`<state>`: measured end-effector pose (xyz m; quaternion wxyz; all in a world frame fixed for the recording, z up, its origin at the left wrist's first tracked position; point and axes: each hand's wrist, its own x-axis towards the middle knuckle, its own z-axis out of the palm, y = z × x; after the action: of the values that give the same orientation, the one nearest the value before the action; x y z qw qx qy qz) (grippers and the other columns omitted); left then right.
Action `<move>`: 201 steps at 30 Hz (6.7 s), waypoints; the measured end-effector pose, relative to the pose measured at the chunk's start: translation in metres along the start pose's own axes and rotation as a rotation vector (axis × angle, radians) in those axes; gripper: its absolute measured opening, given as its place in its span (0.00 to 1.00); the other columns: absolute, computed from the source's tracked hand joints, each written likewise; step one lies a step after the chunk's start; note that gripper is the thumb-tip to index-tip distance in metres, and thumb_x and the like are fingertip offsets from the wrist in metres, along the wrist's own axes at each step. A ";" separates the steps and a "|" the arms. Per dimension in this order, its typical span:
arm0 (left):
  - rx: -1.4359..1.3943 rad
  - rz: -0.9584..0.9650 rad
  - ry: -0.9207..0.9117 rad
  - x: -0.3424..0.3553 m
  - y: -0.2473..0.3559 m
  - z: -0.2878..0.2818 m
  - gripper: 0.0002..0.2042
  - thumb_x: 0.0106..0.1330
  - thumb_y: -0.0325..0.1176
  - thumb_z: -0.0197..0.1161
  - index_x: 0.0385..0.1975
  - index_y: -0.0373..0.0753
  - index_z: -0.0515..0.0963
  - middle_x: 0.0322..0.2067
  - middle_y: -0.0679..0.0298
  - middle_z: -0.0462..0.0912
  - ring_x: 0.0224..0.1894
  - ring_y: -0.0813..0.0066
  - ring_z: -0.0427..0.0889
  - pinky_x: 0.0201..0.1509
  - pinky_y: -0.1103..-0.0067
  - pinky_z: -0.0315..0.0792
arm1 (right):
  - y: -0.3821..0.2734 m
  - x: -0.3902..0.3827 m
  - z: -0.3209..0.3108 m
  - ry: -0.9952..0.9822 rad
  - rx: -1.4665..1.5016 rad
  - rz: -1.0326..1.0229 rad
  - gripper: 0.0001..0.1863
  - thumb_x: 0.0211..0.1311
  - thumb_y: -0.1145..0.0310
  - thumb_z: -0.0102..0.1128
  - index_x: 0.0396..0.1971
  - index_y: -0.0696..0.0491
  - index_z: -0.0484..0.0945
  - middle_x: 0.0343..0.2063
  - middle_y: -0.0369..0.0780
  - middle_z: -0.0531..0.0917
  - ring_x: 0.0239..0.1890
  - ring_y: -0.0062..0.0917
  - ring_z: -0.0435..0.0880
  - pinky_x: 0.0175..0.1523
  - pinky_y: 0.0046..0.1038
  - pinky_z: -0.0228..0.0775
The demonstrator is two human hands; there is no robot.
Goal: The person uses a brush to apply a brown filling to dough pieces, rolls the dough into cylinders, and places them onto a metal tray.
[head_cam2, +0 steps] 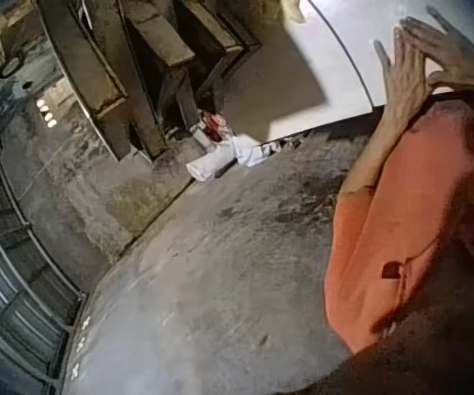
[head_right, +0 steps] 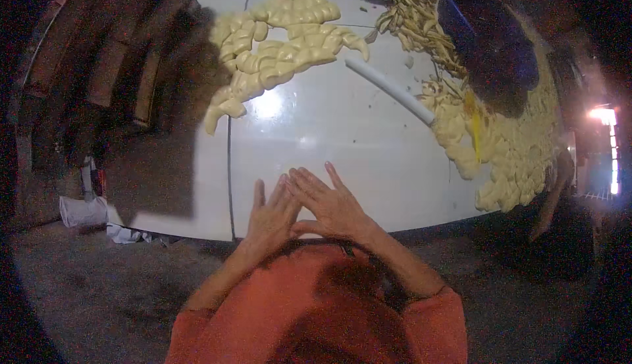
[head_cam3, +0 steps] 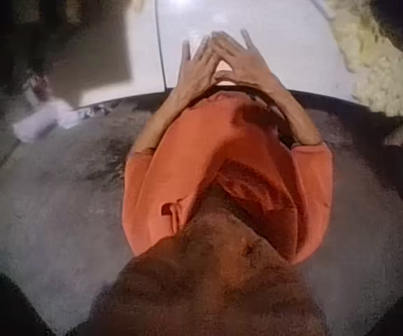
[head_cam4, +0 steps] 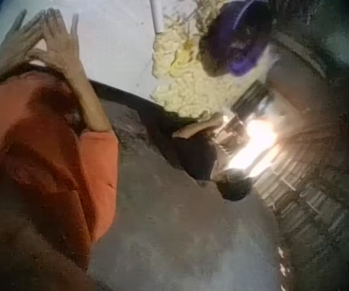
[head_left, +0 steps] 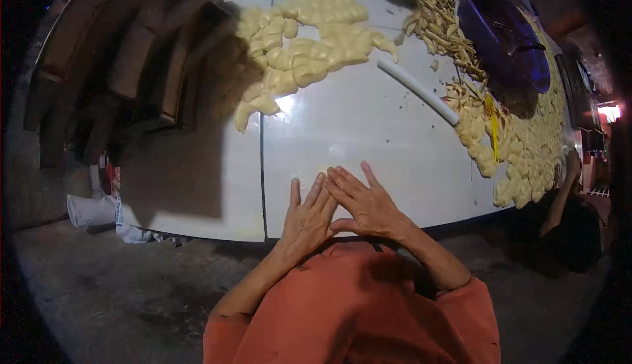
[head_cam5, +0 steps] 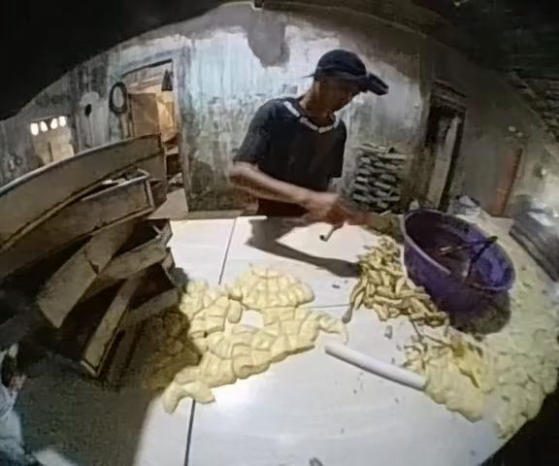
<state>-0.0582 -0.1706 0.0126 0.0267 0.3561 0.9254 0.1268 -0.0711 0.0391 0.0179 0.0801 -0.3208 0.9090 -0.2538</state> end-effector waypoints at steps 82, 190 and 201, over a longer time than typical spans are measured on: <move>0.089 -0.574 0.234 -0.010 0.069 -0.005 0.32 0.72 0.47 0.61 0.74 0.43 0.65 0.75 0.51 0.62 0.77 0.44 0.56 0.71 0.28 0.39 | 0.034 -0.030 -0.060 0.026 -0.045 -0.070 0.27 0.68 0.61 0.64 0.66 0.44 0.75 0.49 0.39 0.80 0.53 0.32 0.78 0.61 0.45 0.63; -0.869 -0.591 0.179 0.138 0.080 -0.016 0.15 0.68 0.36 0.65 0.47 0.32 0.83 0.35 0.48 0.87 0.38 0.50 0.87 0.43 0.65 0.79 | 0.086 -0.051 -0.099 0.190 0.310 0.462 0.19 0.66 0.68 0.66 0.53 0.62 0.80 0.38 0.47 0.82 0.39 0.40 0.84 0.45 0.33 0.76; 0.106 -0.182 -0.025 0.112 0.097 0.029 0.35 0.74 0.55 0.55 0.74 0.40 0.64 0.76 0.53 0.60 0.80 0.60 0.55 0.77 0.40 0.44 | 0.101 -0.078 -0.062 0.056 -0.081 0.006 0.49 0.66 0.32 0.53 0.73 0.57 0.64 0.74 0.50 0.65 0.78 0.41 0.59 0.79 0.58 0.42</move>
<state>-0.0743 -0.0207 0.0136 0.0308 0.2730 0.9590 0.0702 -0.0846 0.1803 0.0183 0.0424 -0.3137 0.9215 -0.2252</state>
